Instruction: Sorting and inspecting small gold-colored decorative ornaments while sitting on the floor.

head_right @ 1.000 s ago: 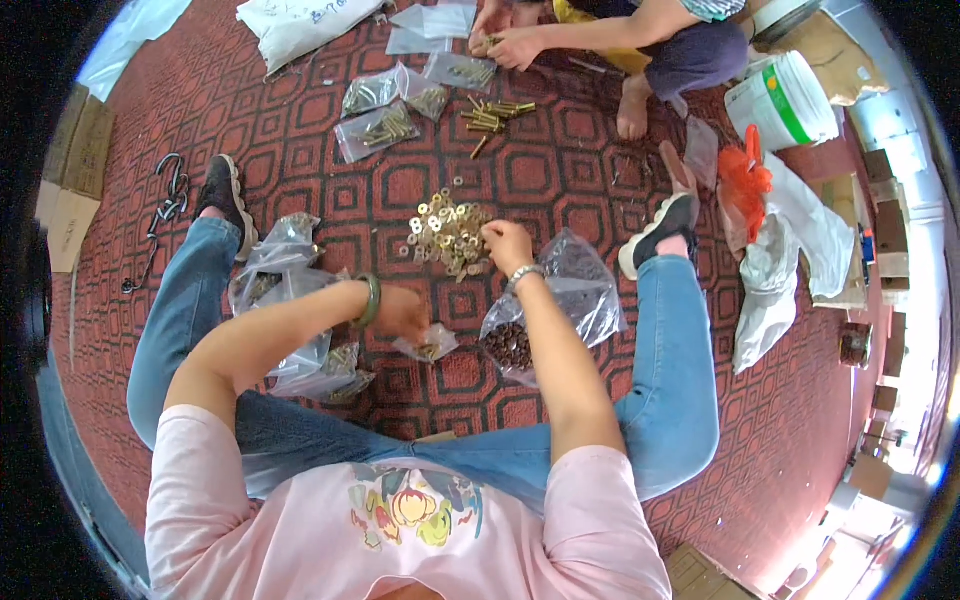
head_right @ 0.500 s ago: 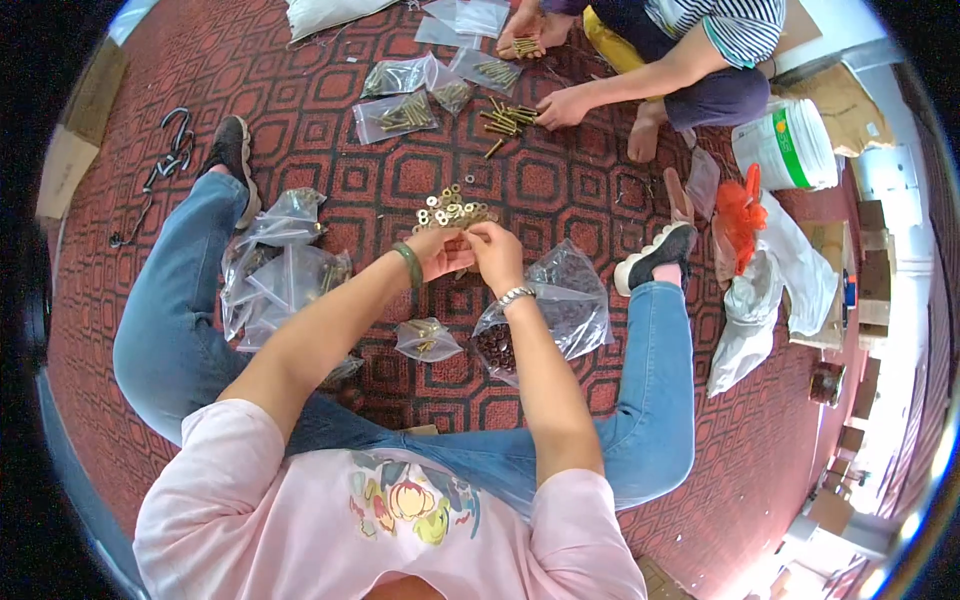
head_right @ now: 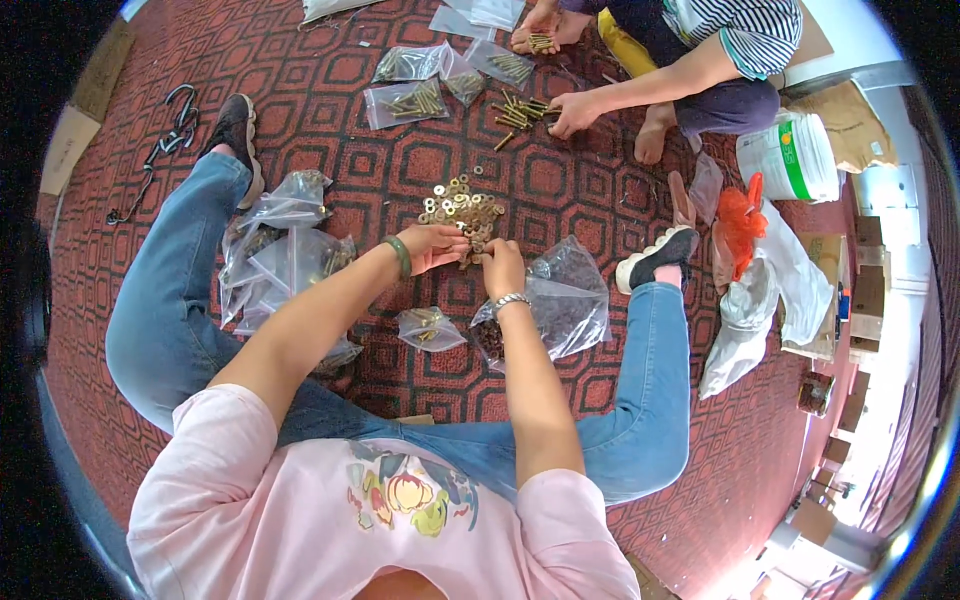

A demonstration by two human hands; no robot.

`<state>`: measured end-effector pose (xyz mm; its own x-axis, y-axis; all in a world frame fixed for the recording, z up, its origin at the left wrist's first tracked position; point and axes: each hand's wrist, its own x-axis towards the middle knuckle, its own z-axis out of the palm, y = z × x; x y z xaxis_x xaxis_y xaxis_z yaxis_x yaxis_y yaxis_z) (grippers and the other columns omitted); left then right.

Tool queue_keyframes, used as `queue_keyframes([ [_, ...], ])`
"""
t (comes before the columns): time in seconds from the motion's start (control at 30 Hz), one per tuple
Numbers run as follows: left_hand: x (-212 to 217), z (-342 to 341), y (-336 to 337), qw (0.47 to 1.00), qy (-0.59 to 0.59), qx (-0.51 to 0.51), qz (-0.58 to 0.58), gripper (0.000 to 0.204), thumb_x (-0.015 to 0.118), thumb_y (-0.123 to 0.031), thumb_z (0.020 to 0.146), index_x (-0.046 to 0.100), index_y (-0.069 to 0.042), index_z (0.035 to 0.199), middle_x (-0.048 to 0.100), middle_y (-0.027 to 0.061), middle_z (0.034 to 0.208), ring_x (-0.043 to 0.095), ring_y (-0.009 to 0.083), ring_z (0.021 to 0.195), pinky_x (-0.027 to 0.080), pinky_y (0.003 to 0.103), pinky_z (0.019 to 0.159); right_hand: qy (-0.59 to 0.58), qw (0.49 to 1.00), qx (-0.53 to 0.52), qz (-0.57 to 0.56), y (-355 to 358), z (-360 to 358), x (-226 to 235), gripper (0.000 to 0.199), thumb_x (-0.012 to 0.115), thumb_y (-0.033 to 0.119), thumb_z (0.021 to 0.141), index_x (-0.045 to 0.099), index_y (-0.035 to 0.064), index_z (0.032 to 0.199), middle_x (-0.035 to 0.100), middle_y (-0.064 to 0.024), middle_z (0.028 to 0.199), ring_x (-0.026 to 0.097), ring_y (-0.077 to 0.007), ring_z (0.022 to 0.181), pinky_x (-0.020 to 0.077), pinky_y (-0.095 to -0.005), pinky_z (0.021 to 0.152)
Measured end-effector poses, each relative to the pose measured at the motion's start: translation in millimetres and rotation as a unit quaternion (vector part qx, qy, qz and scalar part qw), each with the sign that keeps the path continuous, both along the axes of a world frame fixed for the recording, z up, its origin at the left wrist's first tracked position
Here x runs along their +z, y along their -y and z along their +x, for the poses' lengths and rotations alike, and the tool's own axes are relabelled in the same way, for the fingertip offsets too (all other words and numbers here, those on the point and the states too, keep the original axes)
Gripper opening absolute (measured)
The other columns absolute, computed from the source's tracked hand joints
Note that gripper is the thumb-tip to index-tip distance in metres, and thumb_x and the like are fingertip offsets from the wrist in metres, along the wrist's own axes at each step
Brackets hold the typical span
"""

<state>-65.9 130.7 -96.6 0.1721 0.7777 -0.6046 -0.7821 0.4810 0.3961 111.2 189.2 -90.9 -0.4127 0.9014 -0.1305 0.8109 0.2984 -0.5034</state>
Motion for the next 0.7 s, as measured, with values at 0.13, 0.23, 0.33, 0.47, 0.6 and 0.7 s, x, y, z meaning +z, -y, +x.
queue_keyframes([
  [0.13,-4.8,2.9,3.9,1.0,-0.02,-0.006,-0.021,0.029,0.046,-0.004,0.088,0.047,0.001,0.117,0.058,0.0148,0.11,0.061,0.0218,0.096,0.054,0.028,0.072,-0.031,0.999,-0.005,-0.026,-2.9,0.2,-0.3,0.021,0.06,0.005,0.073,0.058,0.0056,0.094,0.058,-0.0146,0.089,0.057,-0.0286,0.078,0.0468,-0.0357,0.071],
  [0.23,4.1,7.8,2.4,0.998,-0.035,-0.026,-0.046,0.026,0.047,-0.008,0.089,0.049,-0.002,0.115,0.06,0.0128,0.109,0.061,0.0208,0.097,0.053,0.028,0.073,0.04,0.999,0.022,0.001,-5.9,5.2,-3.3,0.018,0.059,0.007,0.074,0.058,0.0038,0.091,0.059,-0.0148,0.087,0.058,-0.0306,0.076,0.0472,-0.0375,0.07],
  [0.33,5.5,8.0,4.4,0.997,-0.035,-0.034,-0.058,0.026,0.047,-0.01,0.089,0.051,-0.003,0.114,0.061,0.0118,0.108,0.061,0.0208,0.097,0.052,0.028,0.074,0.066,0.997,0.034,0.004,-7.1,6.2,-2.2,0.016,0.059,0.007,0.074,0.058,0.003,0.09,0.059,-0.0142,0.084,0.058,-0.0308,0.074,0.0474,-0.0378,0.07],
  [0.47,3.3,9.0,6.6,0.996,-0.015,-0.041,-0.074,0.025,0.049,-0.012,0.089,0.052,-0.003,0.113,0.061,0.011,0.106,0.062,0.0218,0.097,0.05,0.029,0.076,0.075,0.996,0.039,-0.019,-8.5,8.8,4.5,0.014,0.059,0.008,0.075,0.06,0.0027,0.088,0.06,-0.0123,0.078,0.058,-0.0292,0.071,0.0475,-0.0371,0.068],
  [0.6,3.2,9.8,6.0,0.996,-0.006,-0.03,-0.086,0.023,0.05,-0.013,0.089,0.054,-0.003,0.11,0.063,0.0092,0.103,0.063,0.0222,0.095,0.05,0.03,0.078,-0.042,0.995,-0.01,-0.086,-12.8,6.3,18.2,0.013,0.06,0.007,0.073,0.062,0.0032,0.085,0.062,-0.0108,0.074,0.058,-0.0263,0.066,0.0478,-0.0328,0.064],
  [0.7,-3.5,7.9,7.3,0.998,0.024,-0.034,-0.055,0.023,0.05,-0.014,0.089,0.055,-0.003,0.108,0.063,0.0093,0.101,0.063,0.0224,0.095,0.051,0.03,0.079,-0.086,0.983,0.015,-0.161,-11.9,-11.9,34.7,0.012,0.059,0.009,0.075,0.062,0.0036,0.086,0.062,-0.011,0.073,0.058,-0.0275,0.067,0.0475,-0.0345,0.064],
])
